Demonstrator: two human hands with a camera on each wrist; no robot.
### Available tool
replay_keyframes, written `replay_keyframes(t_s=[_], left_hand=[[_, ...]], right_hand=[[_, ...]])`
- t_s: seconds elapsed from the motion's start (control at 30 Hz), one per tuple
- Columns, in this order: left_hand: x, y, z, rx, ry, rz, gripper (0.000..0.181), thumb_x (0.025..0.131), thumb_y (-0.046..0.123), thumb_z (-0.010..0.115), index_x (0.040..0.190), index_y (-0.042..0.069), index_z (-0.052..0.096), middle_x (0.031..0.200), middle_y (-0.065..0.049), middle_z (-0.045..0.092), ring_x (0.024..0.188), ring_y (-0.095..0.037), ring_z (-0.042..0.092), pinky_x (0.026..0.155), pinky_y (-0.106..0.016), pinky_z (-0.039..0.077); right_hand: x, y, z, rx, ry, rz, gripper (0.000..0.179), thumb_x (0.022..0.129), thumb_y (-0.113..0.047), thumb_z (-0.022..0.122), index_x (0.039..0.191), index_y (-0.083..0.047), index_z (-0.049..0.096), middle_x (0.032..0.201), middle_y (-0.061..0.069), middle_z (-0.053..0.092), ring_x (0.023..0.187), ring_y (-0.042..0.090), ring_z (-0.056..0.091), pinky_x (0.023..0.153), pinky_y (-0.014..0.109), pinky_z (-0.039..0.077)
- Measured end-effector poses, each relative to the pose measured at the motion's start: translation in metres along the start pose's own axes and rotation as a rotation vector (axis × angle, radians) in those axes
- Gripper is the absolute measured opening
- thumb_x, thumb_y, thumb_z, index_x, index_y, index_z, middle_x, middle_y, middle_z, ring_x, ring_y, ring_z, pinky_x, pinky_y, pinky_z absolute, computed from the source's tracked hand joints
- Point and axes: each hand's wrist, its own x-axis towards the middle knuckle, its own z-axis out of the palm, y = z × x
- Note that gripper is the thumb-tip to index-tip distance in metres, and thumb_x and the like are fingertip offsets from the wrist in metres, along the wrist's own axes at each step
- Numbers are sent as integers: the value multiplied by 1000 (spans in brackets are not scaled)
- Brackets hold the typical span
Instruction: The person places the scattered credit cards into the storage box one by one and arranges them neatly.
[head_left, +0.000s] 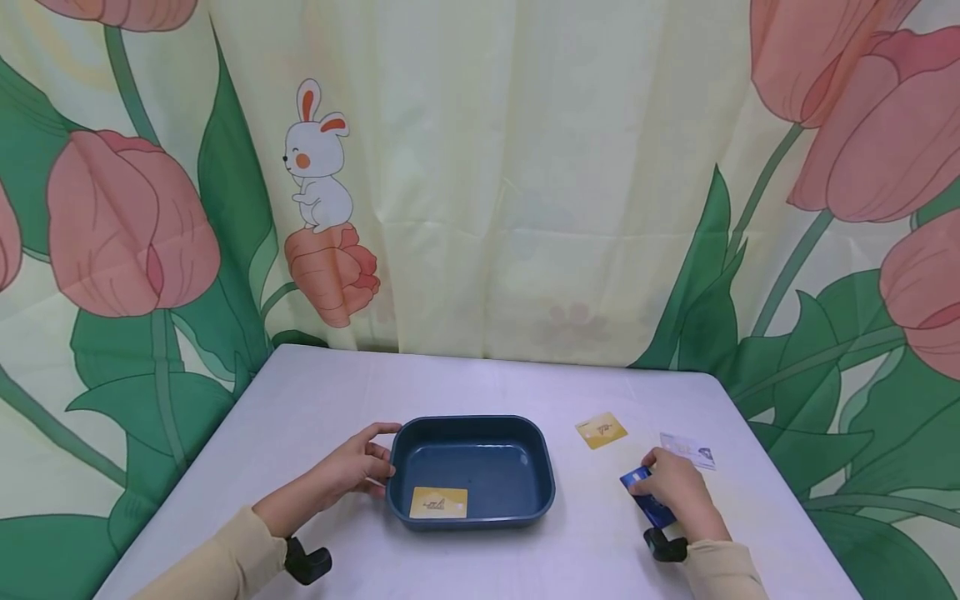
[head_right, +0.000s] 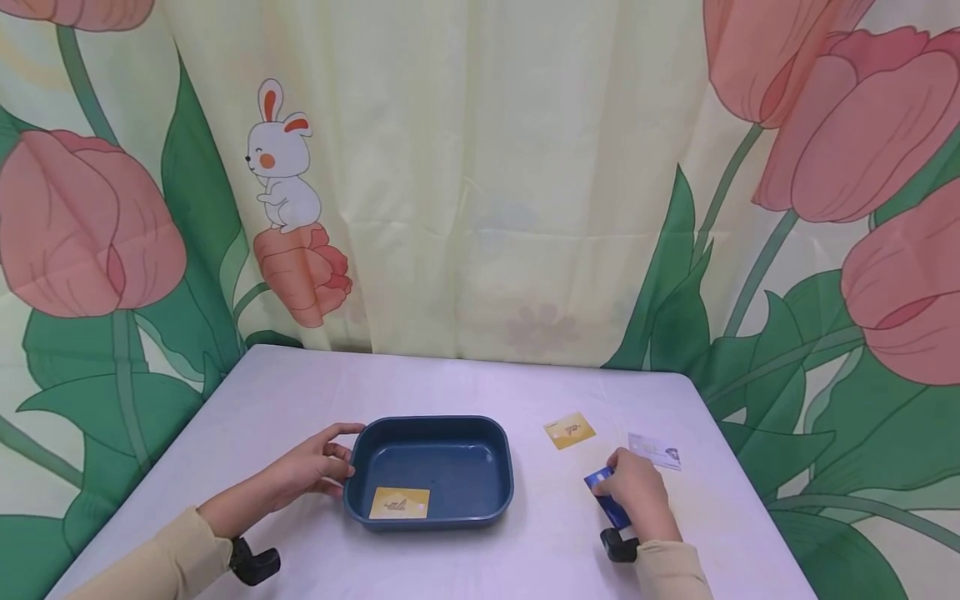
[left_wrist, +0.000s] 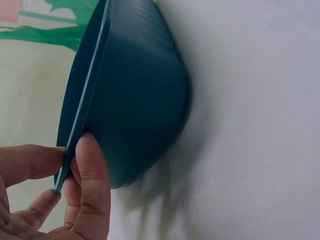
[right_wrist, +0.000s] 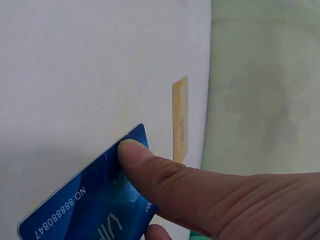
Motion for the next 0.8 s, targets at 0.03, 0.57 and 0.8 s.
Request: replay_keyframes(t_s=[0.03,0.57,0.8], left_hand=[[0,0,0,0,1,0,72,88,-5,68,153,11,44,109,-18,59,84,-27,67,66,-36,62],[1,-1,0,-6,1,-6,71,87,-4,68,153,13,44,108,-17,57,83,-26,67,65,-35,62],[1,-1,0,-3,-2,-6,71,88,-4,67,153,13,44,108,-16,57,83,-26,68,65,-36,62]], right_hand=[[0,0,0,3,3,-6,53,83,-19,86,121,5,60,107,30,62,91,41,59,81,56,55],[2,-1,-3,141,32,-91,16,94,-17,72,99,-2,69,89,13,65,81,27,56,65,33,45],[6,-3,-5,330,-46,-108,21,100,-19,65,106,1,66,88,10,65,78,21,59,68,31,53]])
